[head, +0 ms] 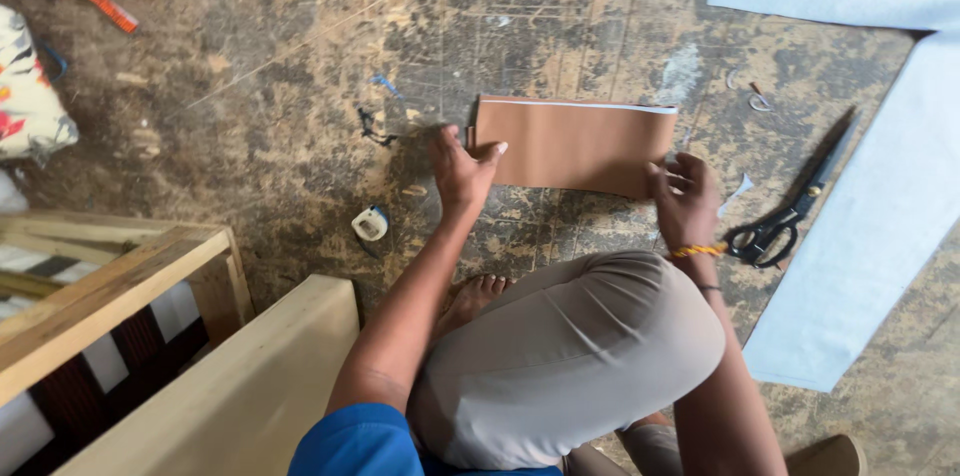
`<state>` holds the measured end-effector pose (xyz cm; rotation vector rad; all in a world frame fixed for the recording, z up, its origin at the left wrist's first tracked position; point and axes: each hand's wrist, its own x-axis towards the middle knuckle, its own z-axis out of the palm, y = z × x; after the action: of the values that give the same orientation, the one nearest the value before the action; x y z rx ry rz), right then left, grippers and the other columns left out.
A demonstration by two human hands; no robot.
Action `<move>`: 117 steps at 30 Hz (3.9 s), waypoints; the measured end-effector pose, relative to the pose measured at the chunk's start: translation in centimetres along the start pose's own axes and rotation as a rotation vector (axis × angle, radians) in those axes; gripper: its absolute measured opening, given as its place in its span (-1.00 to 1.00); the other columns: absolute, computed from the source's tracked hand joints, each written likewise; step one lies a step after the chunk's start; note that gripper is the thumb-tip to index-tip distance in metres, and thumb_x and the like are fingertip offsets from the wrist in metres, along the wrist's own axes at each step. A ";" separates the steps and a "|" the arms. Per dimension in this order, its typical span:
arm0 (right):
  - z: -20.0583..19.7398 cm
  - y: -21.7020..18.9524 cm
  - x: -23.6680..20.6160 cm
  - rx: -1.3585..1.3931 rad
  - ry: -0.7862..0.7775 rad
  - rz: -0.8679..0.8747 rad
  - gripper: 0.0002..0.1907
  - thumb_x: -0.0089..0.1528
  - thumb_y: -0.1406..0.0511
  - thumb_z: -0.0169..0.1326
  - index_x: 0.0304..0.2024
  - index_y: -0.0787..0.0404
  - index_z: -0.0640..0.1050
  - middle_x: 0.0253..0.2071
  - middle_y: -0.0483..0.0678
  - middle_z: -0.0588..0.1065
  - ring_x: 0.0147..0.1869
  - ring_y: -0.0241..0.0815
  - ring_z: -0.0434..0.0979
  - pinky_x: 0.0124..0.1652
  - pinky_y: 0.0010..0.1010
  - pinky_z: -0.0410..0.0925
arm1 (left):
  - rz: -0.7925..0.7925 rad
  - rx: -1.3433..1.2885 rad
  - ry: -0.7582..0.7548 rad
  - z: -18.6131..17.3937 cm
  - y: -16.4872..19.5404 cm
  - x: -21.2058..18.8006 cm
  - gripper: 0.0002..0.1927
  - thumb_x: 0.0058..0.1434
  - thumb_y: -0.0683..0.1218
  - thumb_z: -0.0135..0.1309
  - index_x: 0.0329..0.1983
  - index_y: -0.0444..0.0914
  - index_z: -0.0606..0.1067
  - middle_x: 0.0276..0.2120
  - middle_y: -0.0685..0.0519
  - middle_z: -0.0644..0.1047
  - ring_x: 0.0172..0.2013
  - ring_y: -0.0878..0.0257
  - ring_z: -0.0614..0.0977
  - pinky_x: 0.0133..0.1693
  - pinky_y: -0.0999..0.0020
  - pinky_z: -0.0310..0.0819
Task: The person uses a ruler and pen to mark lines on a large piece of white fabric, then cuts along the lines with scissors. They also cut a piece of brown material, likely foam or leather, into a specific shape.
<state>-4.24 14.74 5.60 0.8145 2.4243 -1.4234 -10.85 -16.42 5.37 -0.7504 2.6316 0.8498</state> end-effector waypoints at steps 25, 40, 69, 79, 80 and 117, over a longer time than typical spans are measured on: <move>-0.6 -14.1 0.2 0.089 -0.361 -0.080 -0.48 0.20 -0.02 0.19 -0.08 0.29 0.52 -0.21 0.06 0.53 -0.19 -0.10 0.59 -0.21 -0.24 0.45 | 0.026 -0.945 -0.601 0.6 9.7 -3.9 -0.74 0.38 0.05 0.05 -0.15 -0.26 0.50 -0.34 0.14 0.55 -0.36 0.42 0.55 -0.33 0.46 0.53; -1.8 -14.2 2.1 0.324 -0.868 -0.043 -0.45 0.28 0.25 0.06 0.32 0.26 0.43 0.22 0.06 0.52 0.28 -0.06 0.49 0.17 -0.19 0.40 | 0.230 -0.335 -0.312 -3.7 10.2 -0.1 -0.61 0.21 0.08 0.05 -0.10 -0.33 0.53 -0.36 -0.11 0.63 -0.37 0.08 0.68 -0.32 0.16 0.56; -19.5 7.1 -7.4 -0.904 -0.628 0.237 -0.64 0.33 0.06 0.03 0.10 0.05 0.51 0.00 0.04 0.56 0.07 0.08 0.59 0.03 -0.10 0.44 | 0.034 0.490 -0.718 -15.5 -17.7 -0.2 -0.53 0.25 0.19 0.11 -0.02 -0.27 0.60 -0.16 -0.28 0.70 -0.12 -0.08 0.75 -0.06 0.06 0.57; -15.5 7.2 -3.0 -0.457 0.177 0.344 -0.27 0.10 0.04 0.35 0.10 0.36 0.38 0.00 0.26 0.36 -0.01 0.21 0.40 -0.05 -0.06 0.36 | 0.025 0.369 -0.730 -15.5 -11.5 1.5 -0.53 0.25 0.13 0.12 0.08 -0.26 0.54 -0.05 -0.20 0.65 -0.04 0.01 0.69 -0.02 0.12 0.55; -14.9 7.6 -3.1 -0.471 0.241 0.307 -0.28 0.09 0.03 0.37 0.06 0.34 0.39 -0.01 0.25 0.36 0.02 0.23 0.39 -0.03 -0.03 0.36 | 0.034 0.377 -0.734 -15.2 -10.1 1.8 -0.53 0.25 0.13 0.12 0.09 -0.26 0.54 -0.04 -0.19 0.65 -0.03 0.02 0.69 -0.02 0.12 0.54; -15.3 7.3 -6.2 -0.107 -0.441 0.453 -0.43 0.09 -0.13 0.31 -0.40 0.27 0.63 -0.47 0.05 0.57 -0.34 -0.10 0.59 -0.29 -0.22 0.42 | 0.907 0.745 -0.463 6.3 23.2 6.4 -0.09 0.25 0.19 0.18 0.57 -0.11 0.07 0.54 -0.19 -0.13 0.50 -0.24 -0.03 0.43 -0.20 -0.09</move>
<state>6.35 28.40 10.75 0.8473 1.8249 -1.1415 -28.37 1.00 8.57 0.7740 2.4667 0.0936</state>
